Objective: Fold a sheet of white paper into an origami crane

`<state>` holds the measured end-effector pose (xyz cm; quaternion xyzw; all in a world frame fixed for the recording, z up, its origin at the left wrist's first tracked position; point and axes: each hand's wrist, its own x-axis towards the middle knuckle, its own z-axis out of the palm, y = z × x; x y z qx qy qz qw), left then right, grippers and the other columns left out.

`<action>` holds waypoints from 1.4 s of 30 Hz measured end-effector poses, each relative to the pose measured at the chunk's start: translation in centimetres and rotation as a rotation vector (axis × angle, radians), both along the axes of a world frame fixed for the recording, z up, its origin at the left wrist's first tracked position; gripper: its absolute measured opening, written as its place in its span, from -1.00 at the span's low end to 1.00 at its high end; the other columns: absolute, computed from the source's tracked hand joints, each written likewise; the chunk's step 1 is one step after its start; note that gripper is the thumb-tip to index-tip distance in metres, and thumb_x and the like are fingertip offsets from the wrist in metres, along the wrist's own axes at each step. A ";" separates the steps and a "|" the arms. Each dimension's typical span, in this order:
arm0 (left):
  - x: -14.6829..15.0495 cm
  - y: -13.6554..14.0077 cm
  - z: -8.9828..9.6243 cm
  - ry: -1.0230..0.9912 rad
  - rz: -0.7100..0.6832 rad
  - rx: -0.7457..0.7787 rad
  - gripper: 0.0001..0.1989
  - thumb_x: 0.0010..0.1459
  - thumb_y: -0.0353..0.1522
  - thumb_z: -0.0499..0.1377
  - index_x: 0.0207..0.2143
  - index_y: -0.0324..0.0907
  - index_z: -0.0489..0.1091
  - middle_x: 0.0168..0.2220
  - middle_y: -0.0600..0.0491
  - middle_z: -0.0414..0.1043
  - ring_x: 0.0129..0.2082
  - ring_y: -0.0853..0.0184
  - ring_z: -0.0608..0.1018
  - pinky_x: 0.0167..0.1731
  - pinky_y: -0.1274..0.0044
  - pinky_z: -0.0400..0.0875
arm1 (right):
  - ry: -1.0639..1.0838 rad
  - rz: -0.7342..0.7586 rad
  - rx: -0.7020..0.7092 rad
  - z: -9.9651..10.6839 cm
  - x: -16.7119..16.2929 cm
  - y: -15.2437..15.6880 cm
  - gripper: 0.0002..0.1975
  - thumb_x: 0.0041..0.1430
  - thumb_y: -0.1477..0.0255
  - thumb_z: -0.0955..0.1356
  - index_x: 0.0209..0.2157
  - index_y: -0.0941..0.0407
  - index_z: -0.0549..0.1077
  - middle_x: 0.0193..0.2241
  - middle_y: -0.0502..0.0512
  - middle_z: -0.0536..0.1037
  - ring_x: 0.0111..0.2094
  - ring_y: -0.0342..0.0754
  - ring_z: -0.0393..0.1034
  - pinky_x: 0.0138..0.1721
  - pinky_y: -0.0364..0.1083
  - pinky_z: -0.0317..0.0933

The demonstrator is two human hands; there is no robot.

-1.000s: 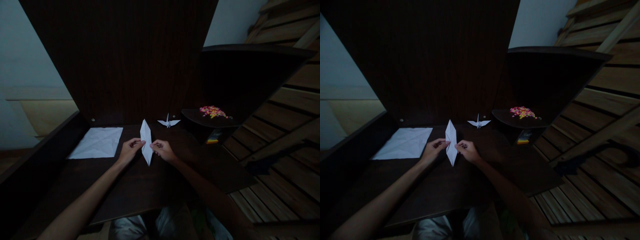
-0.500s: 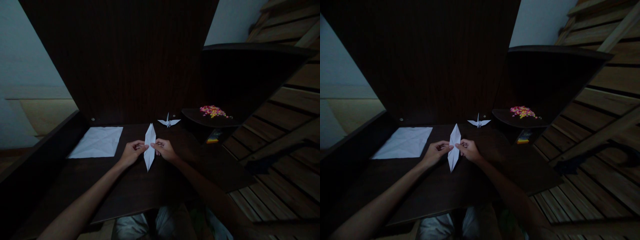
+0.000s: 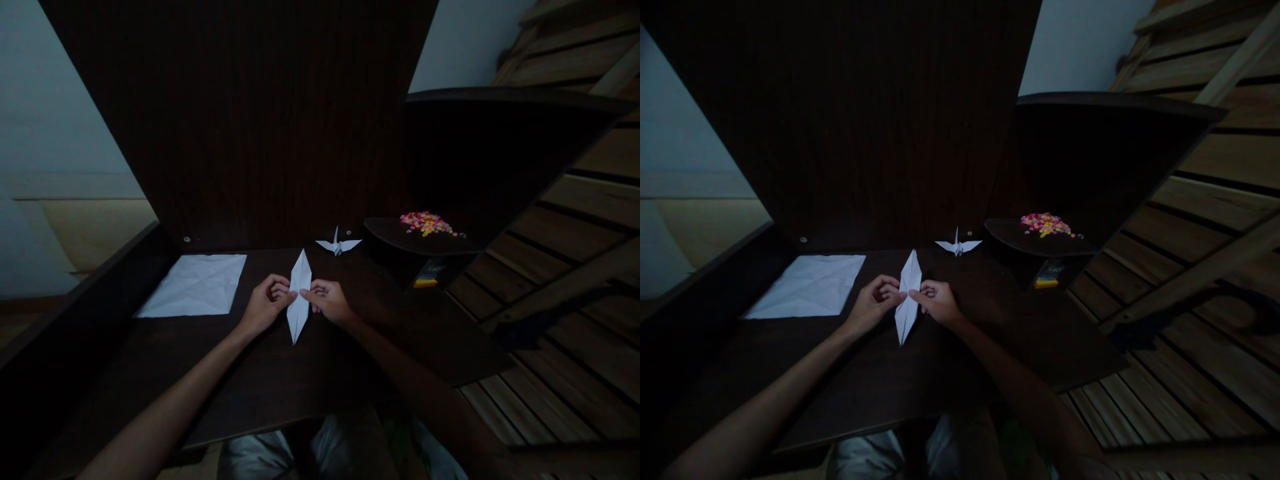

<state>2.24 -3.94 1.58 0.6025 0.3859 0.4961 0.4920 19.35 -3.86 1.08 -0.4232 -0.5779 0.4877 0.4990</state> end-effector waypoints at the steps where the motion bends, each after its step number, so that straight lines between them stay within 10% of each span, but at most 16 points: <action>1: 0.0 0.1 -0.1 0.005 0.006 0.006 -0.69 -0.08 -0.29 0.31 -0.33 -0.21 0.29 -0.54 0.16 0.37 -0.52 0.45 0.43 -0.46 0.60 0.32 | -0.004 -0.003 0.004 0.1 0.0 -0.1 -0.62 -0.19 0.15 0.47 -0.61 0.16 0.34 -0.73 -0.10 0.32 -0.76 -0.27 0.16 -0.74 -0.24 0.02; 12: 0.0 -0.5 0.0 0.246 0.203 0.280 -0.81 -0.03 -0.32 0.26 -0.34 -0.21 0.39 -0.34 0.05 0.39 -0.37 0.37 0.43 -0.33 0.54 0.35 | -0.017 0.011 0.016 0.0 -0.1 -0.1 -0.63 -0.18 0.16 0.46 -0.59 0.17 0.36 -0.73 -0.10 0.33 -0.76 -0.26 0.18 -0.75 -0.24 0.03; 24: 0.5 -1.0 0.3 0.107 0.108 0.175 -0.75 0.00 -0.30 0.25 -0.26 -0.20 0.34 -0.38 0.08 0.38 -0.40 0.40 0.43 -0.36 0.57 0.34 | 0.001 0.021 0.003 -0.1 0.0 0.0 -0.63 -0.15 0.16 0.45 -0.59 0.16 0.32 -0.74 -0.11 0.32 -0.75 -0.26 0.19 -0.74 -0.25 0.05; 31: 0.2 -1.0 0.7 0.161 0.058 0.177 -0.84 0.03 -0.28 0.22 -0.40 -0.20 0.44 -0.44 0.07 0.36 -0.49 0.42 0.36 -0.46 0.59 0.27 | 0.108 -0.046 0.040 0.1 -0.1 -0.1 -0.42 -0.12 0.28 0.46 -0.09 0.08 0.18 -0.73 -0.26 0.33 -0.78 -0.25 0.18 -0.76 -0.28 0.04; 42: -0.4 -0.8 1.1 0.053 -0.039 0.187 -0.86 -0.06 -0.35 0.24 -0.41 -0.21 0.52 -0.37 -0.02 0.42 -0.39 0.32 0.44 -0.40 0.53 0.33 | 0.117 0.008 0.037 0.1 -0.1 0.1 -0.66 -0.12 0.16 0.45 -0.47 0.12 0.34 -0.69 -0.11 0.36 -0.72 -0.24 0.20 -0.70 -0.22 0.10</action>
